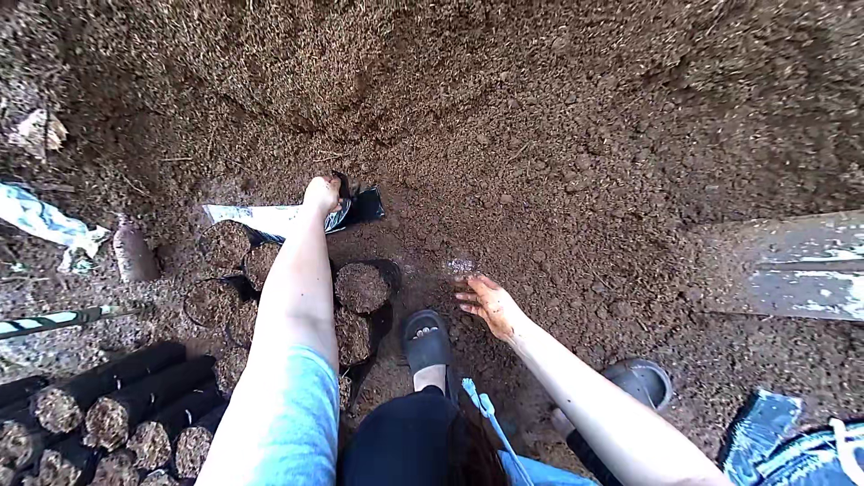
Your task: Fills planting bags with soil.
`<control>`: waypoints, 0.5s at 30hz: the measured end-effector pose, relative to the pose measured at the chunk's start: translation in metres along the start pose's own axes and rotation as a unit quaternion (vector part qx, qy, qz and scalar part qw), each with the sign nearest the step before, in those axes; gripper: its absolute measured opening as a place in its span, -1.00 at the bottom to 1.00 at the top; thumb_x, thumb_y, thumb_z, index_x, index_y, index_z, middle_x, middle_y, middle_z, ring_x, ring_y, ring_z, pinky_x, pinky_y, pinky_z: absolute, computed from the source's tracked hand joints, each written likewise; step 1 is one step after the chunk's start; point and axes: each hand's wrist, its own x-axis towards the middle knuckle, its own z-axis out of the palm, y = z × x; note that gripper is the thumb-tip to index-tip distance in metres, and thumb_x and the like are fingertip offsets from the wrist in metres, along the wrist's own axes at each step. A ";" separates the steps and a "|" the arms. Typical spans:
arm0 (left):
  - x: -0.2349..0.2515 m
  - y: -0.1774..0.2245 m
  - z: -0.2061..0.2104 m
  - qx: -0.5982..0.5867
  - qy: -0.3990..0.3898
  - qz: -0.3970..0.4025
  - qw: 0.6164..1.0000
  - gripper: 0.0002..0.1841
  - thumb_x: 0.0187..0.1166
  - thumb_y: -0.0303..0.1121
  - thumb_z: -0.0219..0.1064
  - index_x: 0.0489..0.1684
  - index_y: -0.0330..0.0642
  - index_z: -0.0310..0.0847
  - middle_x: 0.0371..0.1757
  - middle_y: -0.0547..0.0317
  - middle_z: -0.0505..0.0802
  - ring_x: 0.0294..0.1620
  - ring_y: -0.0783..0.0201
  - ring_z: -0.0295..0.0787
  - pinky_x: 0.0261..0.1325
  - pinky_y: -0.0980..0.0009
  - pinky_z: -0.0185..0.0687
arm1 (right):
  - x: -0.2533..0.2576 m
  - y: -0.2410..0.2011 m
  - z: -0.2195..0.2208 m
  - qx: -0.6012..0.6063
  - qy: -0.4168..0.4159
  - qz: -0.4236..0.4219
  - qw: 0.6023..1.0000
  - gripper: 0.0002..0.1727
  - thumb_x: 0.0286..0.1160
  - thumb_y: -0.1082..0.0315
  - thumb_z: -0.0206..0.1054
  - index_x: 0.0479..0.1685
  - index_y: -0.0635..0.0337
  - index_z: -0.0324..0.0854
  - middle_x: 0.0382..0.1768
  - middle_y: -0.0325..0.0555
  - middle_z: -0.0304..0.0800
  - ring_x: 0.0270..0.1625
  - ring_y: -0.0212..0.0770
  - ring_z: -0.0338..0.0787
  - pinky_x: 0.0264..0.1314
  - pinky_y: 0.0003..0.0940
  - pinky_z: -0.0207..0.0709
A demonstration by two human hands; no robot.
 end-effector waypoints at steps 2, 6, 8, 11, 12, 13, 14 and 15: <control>0.000 -0.001 -0.002 0.040 -0.007 0.005 0.999 -0.55 0.90 -0.18 0.03 0.46 -0.37 0.52 0.37 -0.36 0.72 0.30 -0.14 0.78 0.41 -0.11 0.63 | -0.002 -0.002 -0.002 0.002 0.002 -0.007 1.000 -0.59 0.93 0.23 -0.09 0.46 0.27 0.47 0.39 0.07 0.63 0.22 -0.16 0.75 0.19 -0.28 0.64; -0.002 -0.004 -0.002 0.108 0.036 0.044 0.993 -0.53 0.71 -0.10 0.36 0.15 -0.46 0.66 0.21 -0.49 0.76 0.33 -0.38 0.68 0.41 -0.38 0.44 | -0.001 -0.012 -0.001 -0.011 0.003 -0.036 0.999 -0.60 0.93 0.25 -0.07 0.42 0.28 0.51 0.33 0.06 0.65 0.17 -0.18 0.76 0.15 -0.30 0.64; -0.010 -0.001 0.001 0.096 0.057 0.066 0.992 -0.49 0.64 -0.06 0.44 0.08 -0.47 0.65 0.14 -0.48 0.76 0.31 -0.39 0.68 0.38 -0.41 0.42 | 0.002 -0.021 0.002 -0.022 0.002 -0.053 0.998 -0.62 0.92 0.24 -0.04 0.42 0.26 0.51 0.31 0.03 0.67 0.15 -0.21 0.76 0.15 -0.30 0.63; -0.043 0.026 0.020 0.035 0.039 0.157 0.986 -0.48 0.61 -0.02 0.46 0.15 -0.40 0.68 0.12 -0.38 0.81 0.28 -0.29 0.73 0.42 -0.36 0.46 | 0.010 -0.037 0.010 -0.016 -0.012 -0.100 0.995 -0.59 0.92 0.19 -0.04 0.47 0.25 0.48 0.34 0.04 0.67 0.18 -0.19 0.77 0.18 -0.28 0.65; -0.064 0.041 0.032 0.035 0.015 0.199 0.979 -0.49 0.64 0.00 0.42 0.15 -0.38 0.72 0.10 -0.36 0.83 0.25 -0.28 0.76 0.41 -0.37 0.49 | 0.014 -0.042 0.013 0.000 -0.022 -0.119 0.993 -0.55 0.92 0.17 -0.06 0.54 0.26 0.44 0.40 0.08 0.65 0.23 -0.15 0.77 0.22 -0.23 0.67; -0.088 0.057 0.047 0.031 -0.012 0.239 0.970 -0.52 0.68 0.00 0.36 0.10 -0.35 0.74 0.02 -0.32 0.85 0.15 -0.23 0.80 0.33 -0.35 0.55 | 0.017 -0.047 0.017 0.023 -0.031 -0.131 0.991 -0.50 0.93 0.12 -0.08 0.61 0.24 0.37 0.45 0.11 0.60 0.27 -0.09 0.77 0.25 -0.17 0.68; -0.112 0.072 0.066 0.009 -0.045 0.266 0.963 -0.55 0.73 -0.03 0.31 0.03 -0.34 0.75 -0.08 -0.23 0.85 0.03 -0.13 0.82 0.23 -0.26 0.62 | 0.019 -0.054 0.020 0.047 -0.035 -0.137 0.989 -0.44 0.92 0.05 -0.09 0.68 0.21 0.28 0.49 0.14 0.57 0.29 -0.04 0.76 0.26 -0.11 0.70; -0.133 0.082 0.088 -0.039 -0.082 0.276 0.957 -0.57 0.79 -0.06 0.23 -0.03 -0.36 0.72 -0.17 -0.16 0.81 -0.09 -0.02 0.78 0.12 -0.14 0.63 | 0.020 -0.061 0.022 0.068 -0.028 -0.139 0.988 -0.39 0.90 -0.03 -0.06 0.72 0.17 0.22 0.48 0.15 0.57 0.27 -0.01 0.77 0.24 -0.09 0.71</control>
